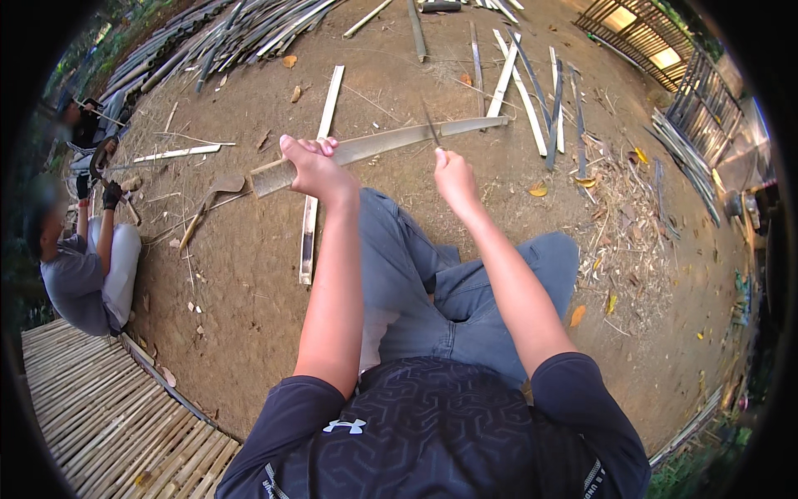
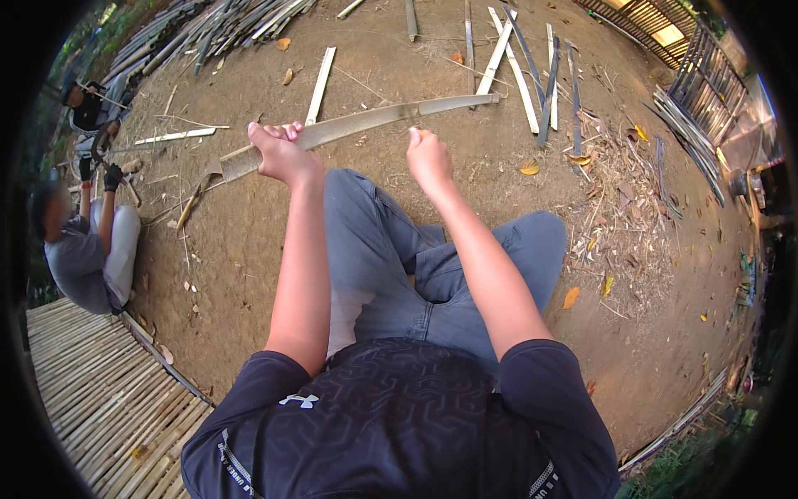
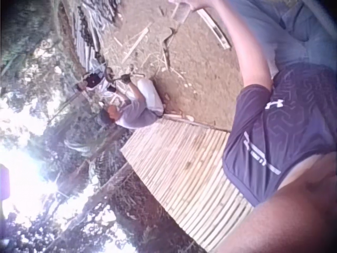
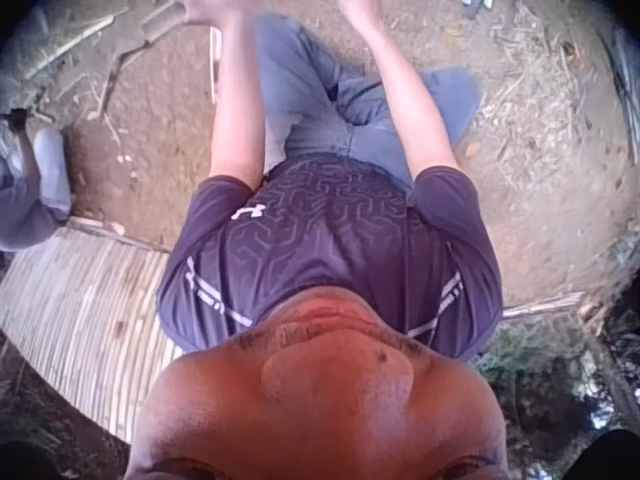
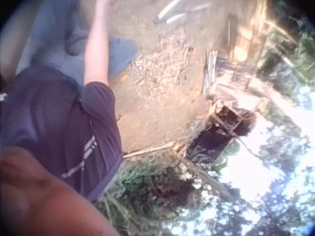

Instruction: The person shaves a long strip of bamboo using a small knife while sitting on the ground.

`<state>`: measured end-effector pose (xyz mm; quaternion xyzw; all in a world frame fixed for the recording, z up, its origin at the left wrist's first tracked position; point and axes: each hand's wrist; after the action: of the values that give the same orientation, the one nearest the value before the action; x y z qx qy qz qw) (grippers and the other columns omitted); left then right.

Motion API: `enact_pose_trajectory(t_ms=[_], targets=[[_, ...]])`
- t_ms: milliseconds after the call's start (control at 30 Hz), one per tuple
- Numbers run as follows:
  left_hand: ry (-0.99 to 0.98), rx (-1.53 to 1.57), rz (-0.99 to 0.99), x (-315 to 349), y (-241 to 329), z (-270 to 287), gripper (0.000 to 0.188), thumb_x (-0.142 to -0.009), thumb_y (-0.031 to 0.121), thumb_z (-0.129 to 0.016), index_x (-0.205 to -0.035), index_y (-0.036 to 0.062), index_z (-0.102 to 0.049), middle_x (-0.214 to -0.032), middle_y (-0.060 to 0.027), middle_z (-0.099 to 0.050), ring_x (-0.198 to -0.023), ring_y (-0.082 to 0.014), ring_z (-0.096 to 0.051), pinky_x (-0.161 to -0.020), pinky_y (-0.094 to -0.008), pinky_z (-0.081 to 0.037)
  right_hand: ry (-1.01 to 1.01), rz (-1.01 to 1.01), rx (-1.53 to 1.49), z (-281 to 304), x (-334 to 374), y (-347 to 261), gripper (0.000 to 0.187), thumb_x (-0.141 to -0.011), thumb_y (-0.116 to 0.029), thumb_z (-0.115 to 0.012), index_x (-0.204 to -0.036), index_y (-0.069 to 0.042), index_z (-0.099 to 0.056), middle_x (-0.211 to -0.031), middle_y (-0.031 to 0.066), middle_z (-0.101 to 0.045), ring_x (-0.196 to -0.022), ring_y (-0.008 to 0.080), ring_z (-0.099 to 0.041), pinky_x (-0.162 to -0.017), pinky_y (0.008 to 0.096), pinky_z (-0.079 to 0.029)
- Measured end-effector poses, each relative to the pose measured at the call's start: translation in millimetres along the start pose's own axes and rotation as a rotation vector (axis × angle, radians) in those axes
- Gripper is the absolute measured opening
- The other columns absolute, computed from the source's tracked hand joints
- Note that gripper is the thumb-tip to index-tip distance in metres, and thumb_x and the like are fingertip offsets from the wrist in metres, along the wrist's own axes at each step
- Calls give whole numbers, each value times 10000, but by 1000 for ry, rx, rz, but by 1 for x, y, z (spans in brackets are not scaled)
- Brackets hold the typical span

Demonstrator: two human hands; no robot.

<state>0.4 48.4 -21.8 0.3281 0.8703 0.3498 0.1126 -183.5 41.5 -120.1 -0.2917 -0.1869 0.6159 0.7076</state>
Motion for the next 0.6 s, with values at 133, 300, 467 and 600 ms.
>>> enact_pose_trajectory(t_ms=[133, 300, 467, 600], targets=[[-8, -20, -18, -11, 10, 12, 401, -1016, 338, -456, -689, 140, -336, -595, 16, -305, -529, -122, -351, -614, -349, -442, -108, -13, 58, 11, 13, -30, 404, -1016, -387, -431, -1028, -47, -650, -813, 256, -687, -807, 447, -680, -708, 541, -541], [-31, 2, 14, 10, 0, -7, 403, -1010, 330, -463, -681, 138, -332, -586, 17, -309, -522, -123, -351, -610, -347, -438, -71, -161, -12, 16, -12, 38, 415, -1019, -374, -435, -1024, -30, -666, -774, 236, -688, -744, 412, -686, -645, 518, -538], [-49, -36, -61, -1, 8, 6, 400, -1002, 322, -476, -678, 137, -331, -594, 6, -325, -521, -126, -356, -605, -343, -433, -100, 65, -53, 20, 26, -25, 388, -1019, -363, -447, -1031, -44, -666, -751, 217, -690, -698, 408, -685, -627, 495, -543], [0, -33, -38, 7, 9, -11, 415, -1015, 322, -463, -671, 142, -319, -596, 9, -306, -544, -127, -350, -621, -337, -427, -75, -67, -45, 11, 0, 11, 422, -1018, -390, -417, -1034, -46, -660, -860, 243, -693, -831, 434, -676, -739, 527, -533]])
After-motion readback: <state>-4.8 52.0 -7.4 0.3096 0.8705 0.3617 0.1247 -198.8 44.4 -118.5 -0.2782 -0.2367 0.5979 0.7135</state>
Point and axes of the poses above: each hand's wrist, its own x-axis away from the middle knuckle, its own z-axis out of the back of the hand, y = z × x
